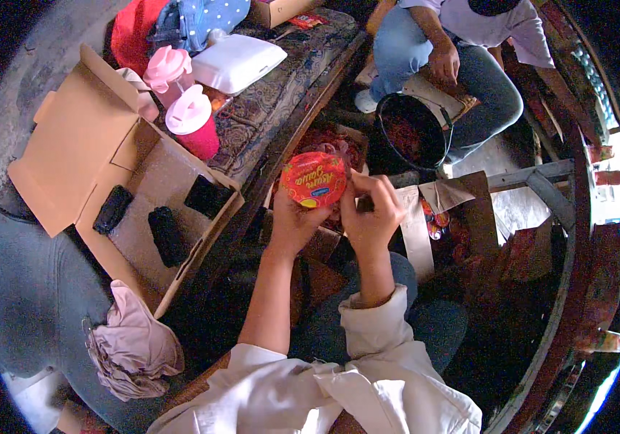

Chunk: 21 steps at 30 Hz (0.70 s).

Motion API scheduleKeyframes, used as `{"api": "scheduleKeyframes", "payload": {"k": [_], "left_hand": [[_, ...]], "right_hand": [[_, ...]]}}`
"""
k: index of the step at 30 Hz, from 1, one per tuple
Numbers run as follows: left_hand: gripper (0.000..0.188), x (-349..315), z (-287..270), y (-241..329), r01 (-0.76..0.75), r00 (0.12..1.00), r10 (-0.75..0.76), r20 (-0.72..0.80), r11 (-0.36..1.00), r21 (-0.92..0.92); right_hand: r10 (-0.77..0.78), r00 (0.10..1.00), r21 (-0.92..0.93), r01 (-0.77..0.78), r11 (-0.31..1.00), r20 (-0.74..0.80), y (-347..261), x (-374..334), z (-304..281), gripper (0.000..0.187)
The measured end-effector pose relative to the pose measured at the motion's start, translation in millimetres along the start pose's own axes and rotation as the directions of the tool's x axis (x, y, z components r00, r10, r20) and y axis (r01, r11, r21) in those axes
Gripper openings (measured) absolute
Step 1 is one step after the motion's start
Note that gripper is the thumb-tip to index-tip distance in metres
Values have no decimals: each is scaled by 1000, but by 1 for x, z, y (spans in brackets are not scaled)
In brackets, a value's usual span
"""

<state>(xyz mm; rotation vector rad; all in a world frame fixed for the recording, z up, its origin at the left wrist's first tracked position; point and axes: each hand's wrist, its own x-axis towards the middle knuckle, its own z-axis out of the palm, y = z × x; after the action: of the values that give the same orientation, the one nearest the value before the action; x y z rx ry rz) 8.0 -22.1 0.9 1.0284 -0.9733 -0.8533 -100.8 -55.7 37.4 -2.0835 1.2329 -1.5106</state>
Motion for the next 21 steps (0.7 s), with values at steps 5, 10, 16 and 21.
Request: {"api": "scheduleKeyframes", "payload": {"k": [5,10,16,21], "left_hand": [[52,3,7,-1,13,999,-12,-34,999,33],[56,6,0,-4,-68,996,74,-43,990,127],[59,6,2,2,-71,997,77,-8,955,288],[57,3,6,3,11,999,-9,-49,999,30]], "right_hand": [[84,996,110,-84,990,-2,15,1,-3,12],[-56,998,46,57,997,-28,5,8,-14,10],[-111,994,20,111,994,23,11,1,-5,23],[-77,997,19,77,997,25,10,0,-4,26]]}}
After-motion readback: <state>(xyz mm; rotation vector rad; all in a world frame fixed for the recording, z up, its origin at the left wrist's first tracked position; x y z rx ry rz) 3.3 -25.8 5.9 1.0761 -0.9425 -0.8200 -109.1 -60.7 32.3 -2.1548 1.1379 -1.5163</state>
